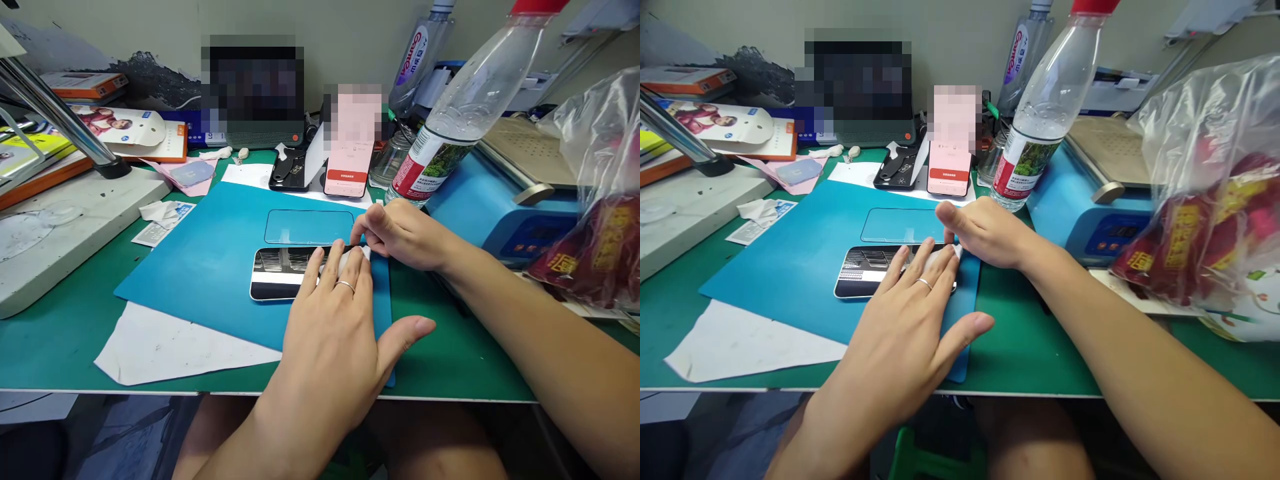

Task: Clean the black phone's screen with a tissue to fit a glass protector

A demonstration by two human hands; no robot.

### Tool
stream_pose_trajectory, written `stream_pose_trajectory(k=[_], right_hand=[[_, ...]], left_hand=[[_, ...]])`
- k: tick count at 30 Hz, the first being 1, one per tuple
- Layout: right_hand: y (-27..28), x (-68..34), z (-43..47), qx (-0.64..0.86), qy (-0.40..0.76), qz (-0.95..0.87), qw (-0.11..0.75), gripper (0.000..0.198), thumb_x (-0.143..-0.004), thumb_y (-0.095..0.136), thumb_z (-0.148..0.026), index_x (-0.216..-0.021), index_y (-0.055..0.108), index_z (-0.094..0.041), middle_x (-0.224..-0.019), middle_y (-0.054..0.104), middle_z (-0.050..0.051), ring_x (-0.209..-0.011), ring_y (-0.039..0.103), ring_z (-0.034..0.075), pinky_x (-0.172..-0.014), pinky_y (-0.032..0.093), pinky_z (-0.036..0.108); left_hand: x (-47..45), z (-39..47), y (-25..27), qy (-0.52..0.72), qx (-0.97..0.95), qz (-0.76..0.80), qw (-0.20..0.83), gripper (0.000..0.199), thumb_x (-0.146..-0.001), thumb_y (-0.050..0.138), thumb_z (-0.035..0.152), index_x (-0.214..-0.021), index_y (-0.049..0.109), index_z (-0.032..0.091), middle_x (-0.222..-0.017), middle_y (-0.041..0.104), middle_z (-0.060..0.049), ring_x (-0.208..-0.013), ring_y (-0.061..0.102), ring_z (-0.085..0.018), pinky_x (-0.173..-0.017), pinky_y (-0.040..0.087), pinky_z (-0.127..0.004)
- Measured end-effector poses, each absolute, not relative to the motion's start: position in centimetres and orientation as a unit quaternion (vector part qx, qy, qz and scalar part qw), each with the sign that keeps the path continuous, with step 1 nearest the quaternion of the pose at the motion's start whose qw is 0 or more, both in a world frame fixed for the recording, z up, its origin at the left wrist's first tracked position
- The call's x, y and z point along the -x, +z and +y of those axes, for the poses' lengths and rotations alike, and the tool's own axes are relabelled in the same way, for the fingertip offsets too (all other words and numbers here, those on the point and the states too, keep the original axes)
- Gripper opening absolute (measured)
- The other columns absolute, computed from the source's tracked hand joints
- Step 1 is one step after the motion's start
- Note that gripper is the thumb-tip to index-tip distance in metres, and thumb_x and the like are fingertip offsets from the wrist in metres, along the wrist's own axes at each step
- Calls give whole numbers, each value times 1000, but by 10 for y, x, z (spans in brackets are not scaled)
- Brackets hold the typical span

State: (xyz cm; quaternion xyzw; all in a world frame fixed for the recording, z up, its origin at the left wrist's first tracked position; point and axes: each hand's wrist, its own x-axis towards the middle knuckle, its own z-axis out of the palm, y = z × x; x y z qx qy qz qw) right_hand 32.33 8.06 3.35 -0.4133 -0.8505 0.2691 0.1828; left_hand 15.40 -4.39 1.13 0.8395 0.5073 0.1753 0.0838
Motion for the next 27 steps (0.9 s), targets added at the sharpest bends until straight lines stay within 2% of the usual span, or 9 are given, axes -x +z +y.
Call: stream_pose_trajectory(k=[7,11,20,23,27], right_hand=[[37,-324,79,422,264,-852,165,105,-85,6,-98,-67,72,-18,-51,53,2,-55,53,16,-62,41,33],[37,-325,79,419,268,-851,168,107,-84,7,-99,-70,74,-18,-51,53,2,-54,51,15,-63,41,33],[34,-327,81,424,279,-845,168,106,-83,10,-100,-72,76,-19,-50,53,1,-51,49,16,-61,40,35],[32,-327,82,418,278,-847,175,104,-84,11,-100,-71,76,-20,-48,52,1,-50,48,16,-59,38,35],[32,-328,83,416,278,-849,170,103,-84,11,-100,-70,75,-22,-45,51,1,-49,47,17,-58,37,36]], left_hand=[[-146,-44,10,168,-836,517,79,89,-109,8,69,-163,42,6,-171,40,-10,-163,27,-36,-134,22,-59],[-123,-45,9,151,-820,550,48,84,-111,10,66,-163,45,9,-169,44,-8,-162,29,-38,-133,22,-63],[-65,-51,11,112,-805,583,9,68,-115,17,55,-166,40,16,-169,42,-2,-163,29,-34,-131,23,-68],[-57,-59,11,111,-813,572,-12,65,-115,21,52,-165,41,16,-168,43,-4,-160,34,-33,-130,29,-67],[-51,-70,12,116,-829,545,-51,62,-114,27,49,-159,52,13,-162,48,-8,-151,48,-36,-123,42,-68]])
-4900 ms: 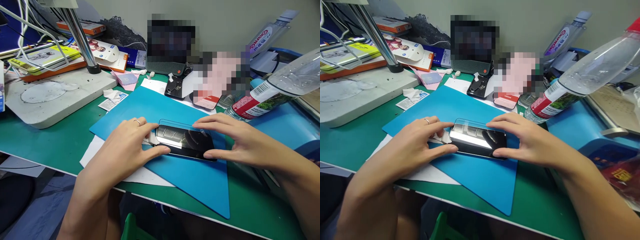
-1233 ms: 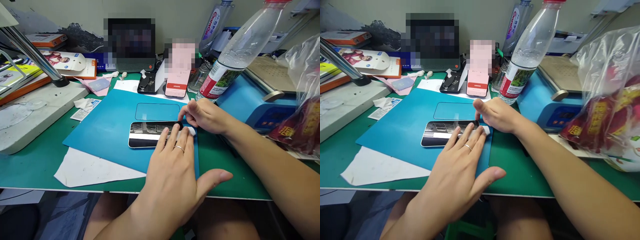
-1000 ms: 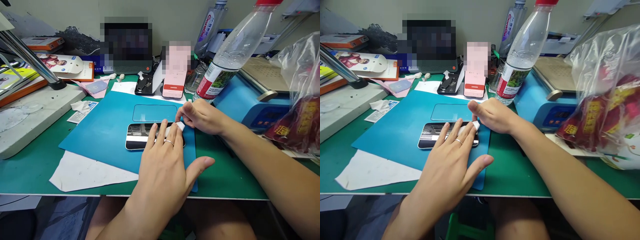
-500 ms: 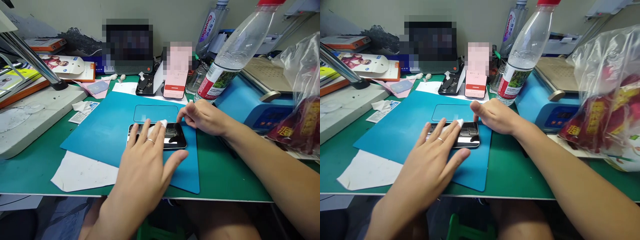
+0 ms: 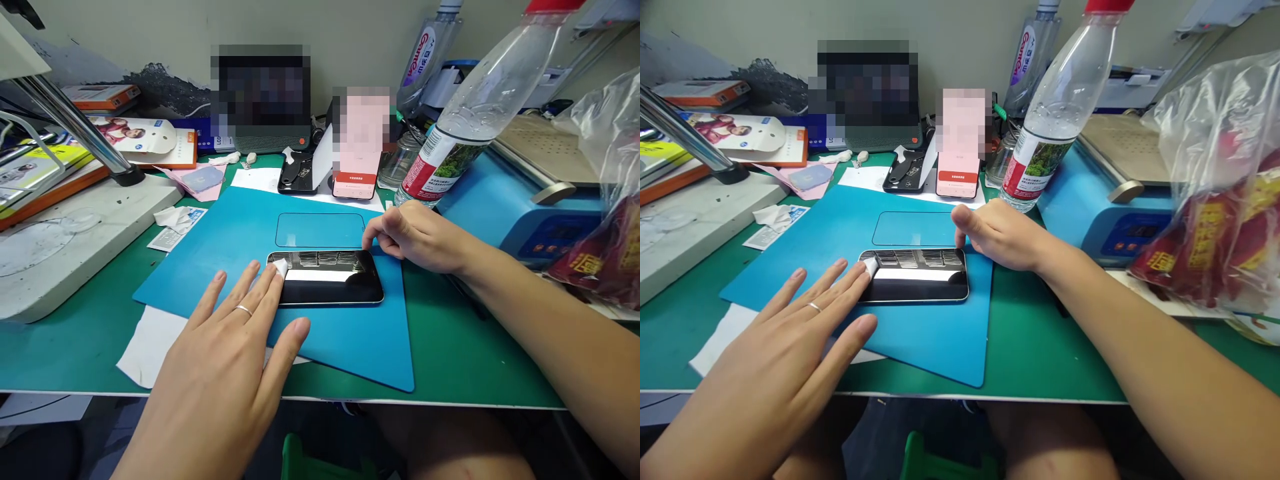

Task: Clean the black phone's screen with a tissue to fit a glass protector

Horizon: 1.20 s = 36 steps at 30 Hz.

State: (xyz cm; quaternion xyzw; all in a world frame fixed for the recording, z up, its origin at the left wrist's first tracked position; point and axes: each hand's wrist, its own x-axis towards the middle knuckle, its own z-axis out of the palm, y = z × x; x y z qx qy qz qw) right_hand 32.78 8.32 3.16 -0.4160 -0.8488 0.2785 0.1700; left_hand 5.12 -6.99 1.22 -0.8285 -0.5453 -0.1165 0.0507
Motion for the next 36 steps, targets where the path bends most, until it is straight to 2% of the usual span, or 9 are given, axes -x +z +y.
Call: stream_pose_trajectory(k=[6,11,13,16,19,26,29,36], right_hand=[[28,-330,85,419,289,-843,174,100,-87,15,-98,-70,76,-21,-45,50,1,-50,48,18,-62,39,37],[29,-328,85,407,285,-849,183,102,-87,15,-99,-69,76,-19,-48,52,1,-55,53,18,-63,40,35],[31,-326,84,407,280,-851,176,104,-86,13,-99,-72,76,-18,-48,53,1,-54,53,17,-62,40,34],[35,-324,82,411,274,-854,161,106,-85,10,-99,-73,77,-18,-47,53,0,-50,50,16,-60,40,34],[37,-324,80,411,275,-855,158,107,-84,9,-99,-74,77,-17,-47,53,0,-49,50,15,-60,40,33],[35,-323,80,405,278,-855,169,105,-83,8,-100,-68,73,-19,-47,53,1,-51,54,16,-63,44,33],[36,-323,79,410,287,-849,170,103,-82,9,-101,-64,70,-19,-47,53,1,-53,55,16,-64,45,33],[35,-323,80,407,292,-849,168,105,-83,10,-100,-71,73,-17,-48,54,1,-51,53,15,-61,42,33]], left_hand=[[-59,-78,17,-130,846,-509,94,61,-112,29,41,-140,68,4,-144,64,-18,-133,66,-39,-109,57,-67],[-81,-75,14,-143,867,-473,72,63,-112,38,48,-146,63,2,-149,61,-19,-136,65,-37,-110,60,-54],[-96,-74,12,-164,856,-486,62,69,-112,33,53,-145,64,0,-148,62,-20,-136,65,-38,-110,60,-52],[-120,-74,11,-199,839,-505,33,79,-114,18,55,-141,67,-1,-146,65,-19,-144,57,-37,-117,55,-53],[-140,-74,11,-210,841,-498,2,85,-113,11,58,-145,63,-1,-149,63,-18,-152,47,-35,-123,48,-52],[-167,-64,5,-211,842,-493,-56,89,-111,14,65,-147,62,0,-157,55,-20,-155,43,-35,-131,35,-51],[-168,-58,5,-203,842,-495,-64,90,-110,13,67,-153,55,0,-161,50,-20,-156,41,-34,-132,31,-52],[-159,-54,8,-171,848,-497,-59,88,-111,11,66,-159,49,4,-166,47,-14,-161,31,-37,-133,26,-60]])
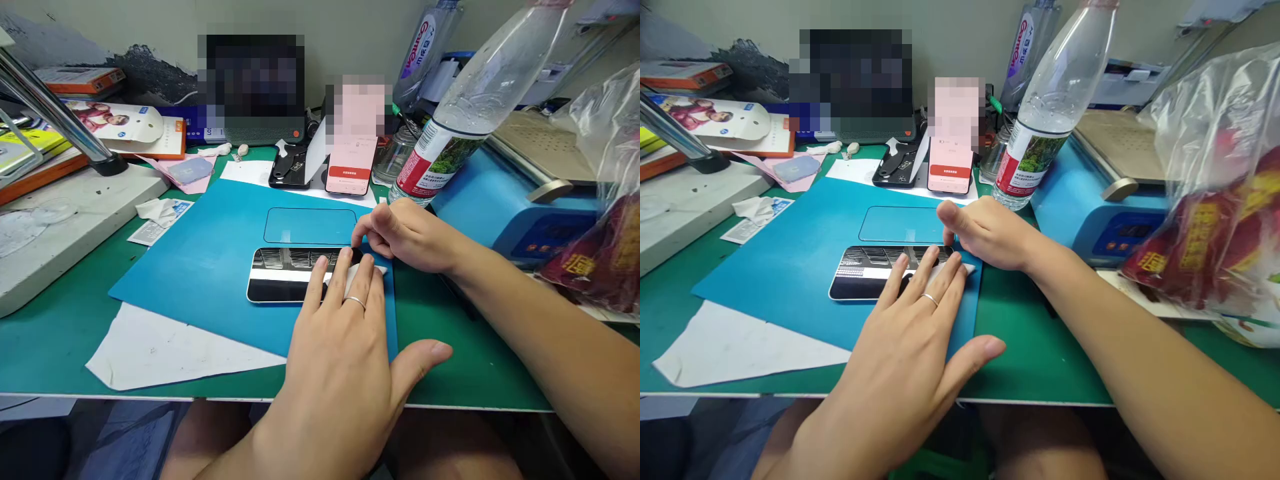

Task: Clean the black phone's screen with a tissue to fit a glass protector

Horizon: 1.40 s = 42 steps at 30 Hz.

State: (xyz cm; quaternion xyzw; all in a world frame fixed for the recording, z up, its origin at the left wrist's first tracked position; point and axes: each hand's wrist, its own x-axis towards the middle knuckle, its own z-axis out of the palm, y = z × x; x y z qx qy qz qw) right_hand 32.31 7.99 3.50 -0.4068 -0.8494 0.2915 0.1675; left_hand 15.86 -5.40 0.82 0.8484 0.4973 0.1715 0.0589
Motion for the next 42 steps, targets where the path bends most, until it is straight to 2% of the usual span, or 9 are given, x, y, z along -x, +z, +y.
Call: stream_pose_trajectory(k=[13,19,23,27,30,35,39,42], right_hand=[[30,-327,84,401,290,-852,173,102,-87,12,-97,-72,77,-20,-48,54,2,-49,50,15,-58,39,36],[33,-325,82,407,284,-852,165,104,-83,13,-100,-69,76,-19,-47,54,1,-48,48,16,-59,39,36],[36,-324,81,414,274,-854,155,109,-82,10,-101,-75,78,-17,-49,55,1,-49,48,15,-60,39,34],[35,-323,80,404,271,-858,166,105,-84,12,-100,-72,75,-18,-50,54,1,-59,56,17,-65,40,33],[34,-324,79,389,270,-863,177,99,-86,10,-98,-62,65,-19,-52,53,2,-65,60,18,-69,42,33],[32,-325,81,374,261,-872,177,92,-87,8,-97,-52,47,-22,-54,51,1,-58,50,14,-65,38,33],[32,-326,81,376,266,-871,169,97,-86,8,-98,-58,59,-20,-54,52,1,-60,54,16,-66,37,33],[33,-325,80,382,268,-867,173,100,-86,9,-99,-61,65,-19,-54,54,3,-66,60,19,-70,40,34]], left_hand=[[-73,-42,9,111,-794,597,-8,77,-113,10,59,-163,47,13,-168,46,-7,-163,25,-38,-130,24,-70],[-86,-39,6,118,-800,588,0,85,-112,9,62,-162,45,4,-169,40,-22,-161,30,-39,-128,34,-64],[-119,-44,8,148,-816,559,20,84,-110,18,66,-158,53,5,-169,36,-31,-160,29,-43,-126,36,-63],[-144,-45,10,183,-818,544,38,80,-111,23,63,-151,60,5,-168,44,-23,-161,28,-45,-128,34,-63],[-153,-44,9,178,-830,527,51,82,-111,23,64,-157,53,3,-168,46,-16,-161,27,-45,-129,33,-63],[-152,-47,9,183,-845,501,40,83,-111,19,64,-161,44,3,-170,41,-14,-162,27,-39,-130,33,-61],[-151,-52,8,190,-869,456,41,82,-112,15,62,-159,47,2,-168,42,-17,-159,36,-32,-130,34,-53],[-147,-53,4,183,-869,457,36,86,-111,15,65,-157,50,1,-167,43,-18,-158,38,-32,-130,34,-52]])
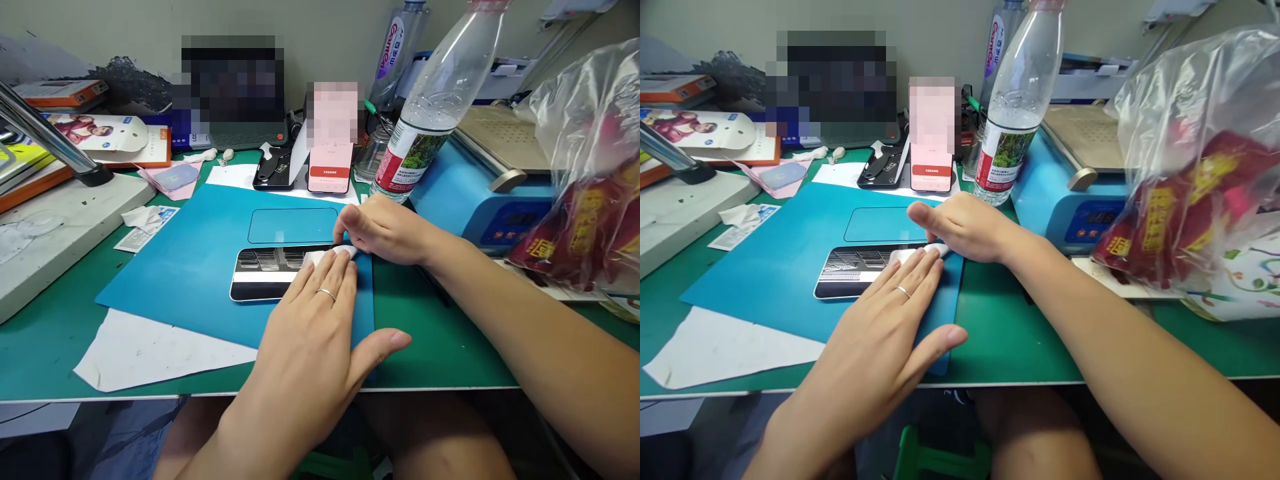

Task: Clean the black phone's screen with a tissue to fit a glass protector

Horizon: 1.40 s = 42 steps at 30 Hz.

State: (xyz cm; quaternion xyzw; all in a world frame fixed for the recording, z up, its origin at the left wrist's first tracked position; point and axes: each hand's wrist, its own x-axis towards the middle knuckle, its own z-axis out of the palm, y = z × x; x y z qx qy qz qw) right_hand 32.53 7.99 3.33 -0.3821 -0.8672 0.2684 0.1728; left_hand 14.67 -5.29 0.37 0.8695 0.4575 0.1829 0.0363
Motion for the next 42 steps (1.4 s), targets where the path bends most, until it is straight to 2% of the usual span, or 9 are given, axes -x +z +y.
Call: stream_pose_trajectory(k=[4,11,15,19,24,28,33,39,42], right_hand=[[35,-325,80,384,267,-866,177,102,-87,11,-98,-67,70,-18,-55,56,3,-69,62,20,-72,42,34],[39,-327,81,397,267,-868,135,103,-83,13,-101,-77,75,-18,-53,57,2,-53,50,17,-61,37,35],[40,-328,82,390,271,-872,119,104,-81,10,-102,-80,73,-20,-53,55,2,-50,46,18,-58,34,36],[39,-325,82,388,261,-878,102,102,-81,9,-101,-78,69,-20,-53,52,1,-49,43,17,-56,31,36],[39,-322,81,383,270,-877,104,102,-82,7,-100,-79,68,-20,-54,52,1,-50,44,17,-59,34,36],[37,-323,82,380,270,-877,112,102,-82,4,-100,-78,67,-20,-54,52,1,-53,47,18,-60,36,35],[35,-324,81,385,285,-868,132,100,-83,10,-100,-76,69,-20,-54,52,2,-58,51,19,-62,37,34],[35,-326,79,378,268,-873,153,107,-89,6,-95,-78,76,-16,-53,53,1,-57,51,16,-64,38,32],[33,-328,78,378,270,-872,156,107,-89,6,-95,-78,77,-16,-54,54,2,-58,53,16,-64,39,32]], left_hand=[[-122,-48,3,172,-847,502,21,86,-111,13,64,-159,47,1,-168,41,-18,-158,38,-34,-127,38,-56],[-69,-47,7,146,-812,564,35,79,-112,20,64,-165,39,8,-171,38,-13,-160,36,-30,-130,34,-56],[-58,-59,3,134,-818,559,-3,78,-112,26,62,-166,37,7,-171,35,-16,-159,36,-31,-127,39,-54],[-56,-70,5,135,-839,526,-42,81,-111,27,62,-160,44,0,-165,41,-24,-156,39,-36,-118,52,-53],[-66,-74,16,154,-878,451,-48,81,-112,24,63,-148,58,-1,-154,54,-22,-141,58,-36,-106,61,-47],[-88,-73,17,163,-887,433,-6,84,-111,23,66,-147,60,0,-156,51,-21,-142,56,-37,-111,58,-49],[-122,-68,12,195,-883,424,52,81,-112,20,64,-157,51,4,-162,49,-14,-150,51,-29,-118,51,-43],[-150,-56,10,185,-889,414,62,78,-109,37,65,-155,53,4,-160,54,-17,-151,51,-33,-121,48,-48],[-155,-50,10,182,-883,428,65,79,-110,33,64,-156,52,2,-161,54,-17,-151,50,-33,-123,46,-49]])
